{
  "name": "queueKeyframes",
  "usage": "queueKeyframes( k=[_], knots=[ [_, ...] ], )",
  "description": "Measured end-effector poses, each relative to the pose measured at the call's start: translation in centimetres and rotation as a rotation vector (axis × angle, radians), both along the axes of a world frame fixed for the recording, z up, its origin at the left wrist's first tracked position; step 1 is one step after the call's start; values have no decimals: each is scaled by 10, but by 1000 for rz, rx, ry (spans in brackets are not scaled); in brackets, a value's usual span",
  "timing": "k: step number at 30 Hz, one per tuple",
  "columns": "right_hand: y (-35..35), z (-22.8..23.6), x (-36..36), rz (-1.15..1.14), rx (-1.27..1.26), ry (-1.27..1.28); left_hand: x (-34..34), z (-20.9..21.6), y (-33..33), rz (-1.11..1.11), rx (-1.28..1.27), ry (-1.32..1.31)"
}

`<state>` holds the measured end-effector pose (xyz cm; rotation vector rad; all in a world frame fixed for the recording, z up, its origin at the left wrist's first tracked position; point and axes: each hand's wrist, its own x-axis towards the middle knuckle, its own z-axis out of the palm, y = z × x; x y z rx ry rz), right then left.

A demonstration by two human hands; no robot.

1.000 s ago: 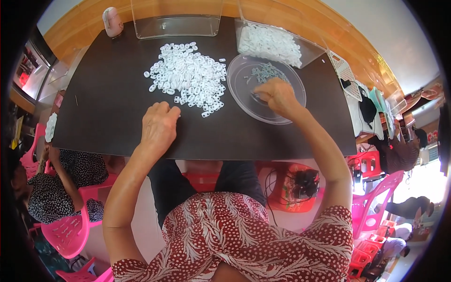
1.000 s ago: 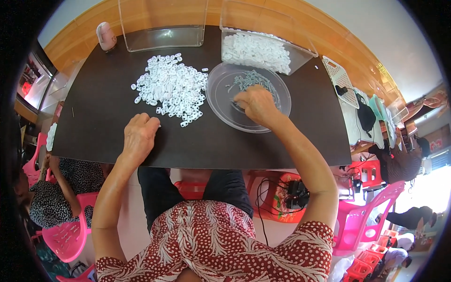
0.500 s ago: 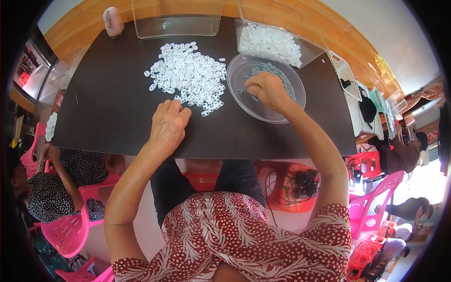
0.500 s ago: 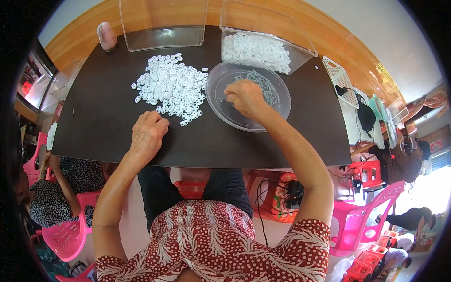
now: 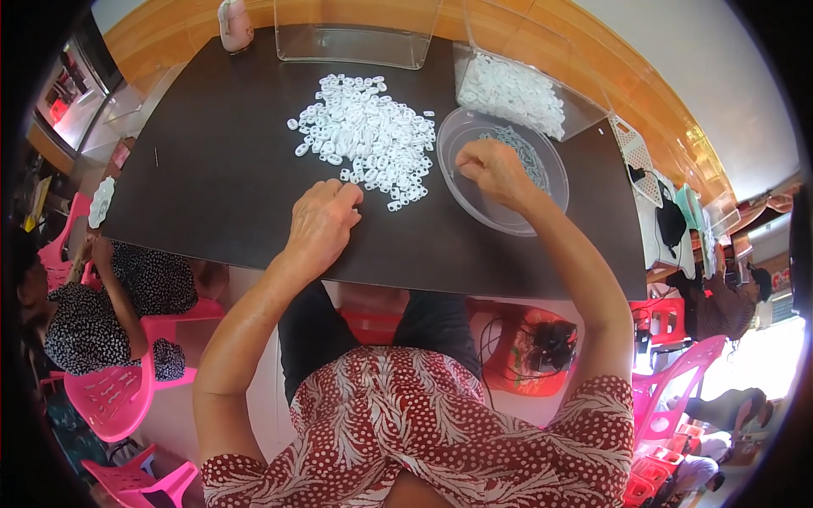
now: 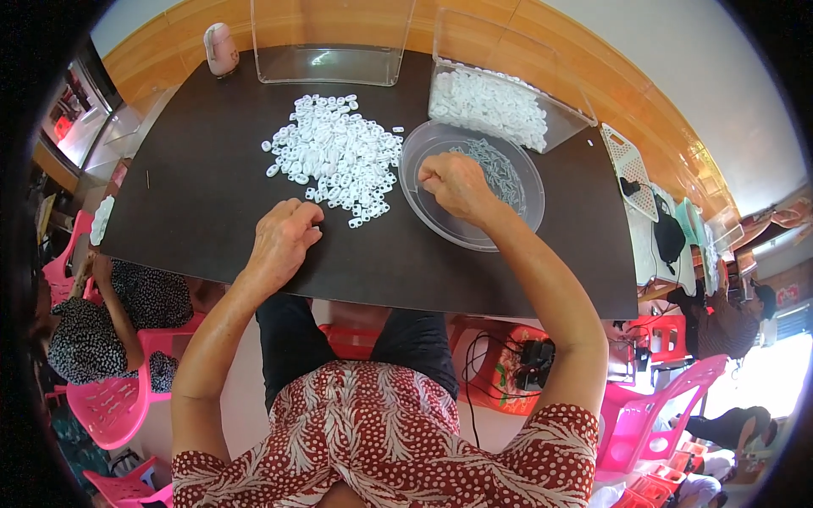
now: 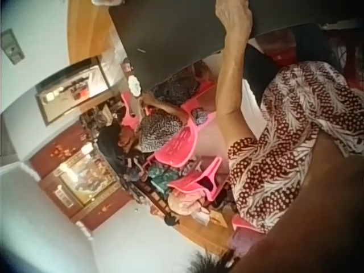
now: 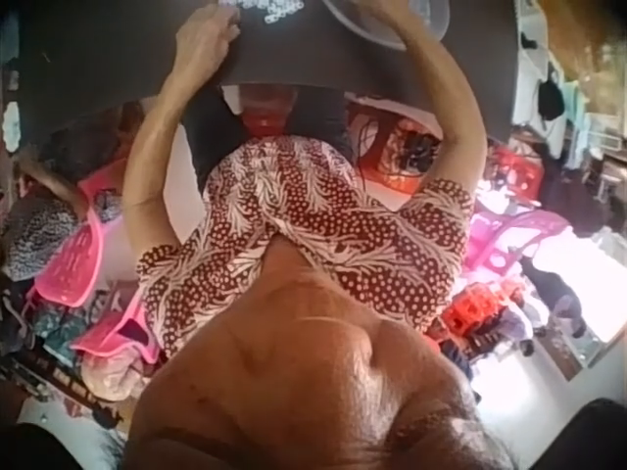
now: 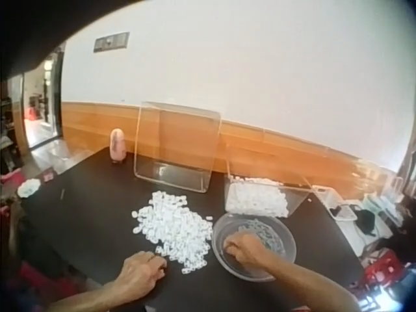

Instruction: Inspecting and sorting small white plastic components at a workshop table.

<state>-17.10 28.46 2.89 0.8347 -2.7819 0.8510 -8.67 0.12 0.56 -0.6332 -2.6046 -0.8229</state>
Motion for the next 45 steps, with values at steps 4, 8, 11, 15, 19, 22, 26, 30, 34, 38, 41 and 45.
queueKeyframes(
  k=[4,8,11,15,19,22,26,30,34,38,41,45],
  knots=[
    [-2,-1,3,68,50,82,11,3,-3,12,81,-5],
    [-8,-2,0,-35,144,8,22,10,-3,23,194,-73],
    [-10,-3,-3,-60,166,-73,29,10,-4,46,405,-214],
    [-11,-4,-9,-44,209,-115,36,5,-5,22,852,-476],
    [-11,-5,-12,-23,284,-86,42,9,-2,-42,1233,-630],
    [-15,-6,-2,9,279,94,44,11,-5,5,1282,-697],
    [-15,-5,3,26,349,161,45,9,-4,-22,1329,-701],
    [-14,-5,4,30,271,172,50,8,-2,-15,1354,-697],
    [-7,-2,4,13,120,239,52,7,-4,-9,1354,-689],
    [4,-3,-2,-77,118,286,52,7,-2,-9,1333,-692],
    [8,-1,-6,-223,16,191,52,7,-2,8,1330,-698],
    [19,-2,-15,-284,3,97,52,7,-2,25,1335,-682]
  ],
)
